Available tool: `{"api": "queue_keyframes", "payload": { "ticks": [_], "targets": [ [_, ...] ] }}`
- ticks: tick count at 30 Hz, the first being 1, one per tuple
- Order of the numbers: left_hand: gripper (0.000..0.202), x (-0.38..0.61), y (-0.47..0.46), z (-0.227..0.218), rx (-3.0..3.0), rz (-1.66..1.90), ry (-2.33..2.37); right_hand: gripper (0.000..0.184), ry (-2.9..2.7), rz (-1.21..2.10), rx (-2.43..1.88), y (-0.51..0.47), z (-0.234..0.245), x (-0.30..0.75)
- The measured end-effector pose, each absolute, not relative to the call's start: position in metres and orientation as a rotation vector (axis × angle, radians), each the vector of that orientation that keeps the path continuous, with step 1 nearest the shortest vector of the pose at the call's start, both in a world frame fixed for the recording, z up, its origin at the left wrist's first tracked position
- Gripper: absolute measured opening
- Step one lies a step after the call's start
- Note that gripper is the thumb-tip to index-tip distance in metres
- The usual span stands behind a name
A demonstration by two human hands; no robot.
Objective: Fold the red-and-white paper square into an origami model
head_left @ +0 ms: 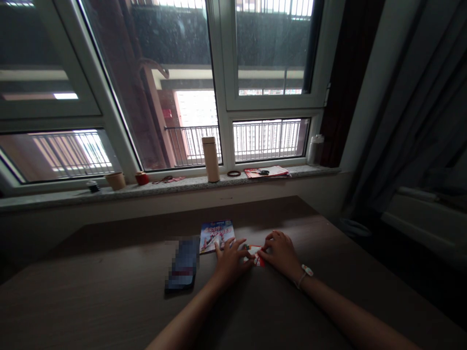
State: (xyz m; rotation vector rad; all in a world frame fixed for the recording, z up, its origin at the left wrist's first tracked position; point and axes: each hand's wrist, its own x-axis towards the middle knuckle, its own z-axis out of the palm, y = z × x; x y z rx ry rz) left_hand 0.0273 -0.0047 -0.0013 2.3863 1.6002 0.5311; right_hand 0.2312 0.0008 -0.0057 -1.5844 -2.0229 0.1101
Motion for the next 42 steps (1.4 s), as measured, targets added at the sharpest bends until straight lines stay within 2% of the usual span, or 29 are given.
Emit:
{"api": "queue_keyframes", "payload": {
  "ticks": [11, 20, 27, 30, 35, 42],
  "targets": [
    [0.013, 0.026, -0.006, 0.001, 2.392, 0.528, 1.631, 0.026, -2.052, 0.036, -1.606, -0.009, -0.004, 0.228],
    [0.016, 0.024, -0.009, 0.011, 2.350, 0.423, 1.647, 0.037, -2.050, 0.096, -1.626, -0.011, -0.004, 0.226],
    [0.017, 0.022, -0.007, 0.010, 2.367, 0.386, 1.637, 0.053, -2.085, 0.178, -1.608, -0.013, -0.005, 0.227],
    [0.018, 0.021, -0.007, 0.010, 2.369, 0.384, 1.643, 0.049, -2.062, 0.231, -1.589, -0.012, -0.006, 0.229],
    [0.019, 0.021, -0.007, 0.011, 2.378, 0.371, 1.636, 0.032, -2.029, 0.208, -1.592, -0.010, -0.006, 0.229],
    [0.019, 0.019, -0.006, 0.009, 2.381, 0.393, 1.631, 0.043, -2.054, 0.159, -1.602, -0.012, -0.008, 0.227]
  ]
}}
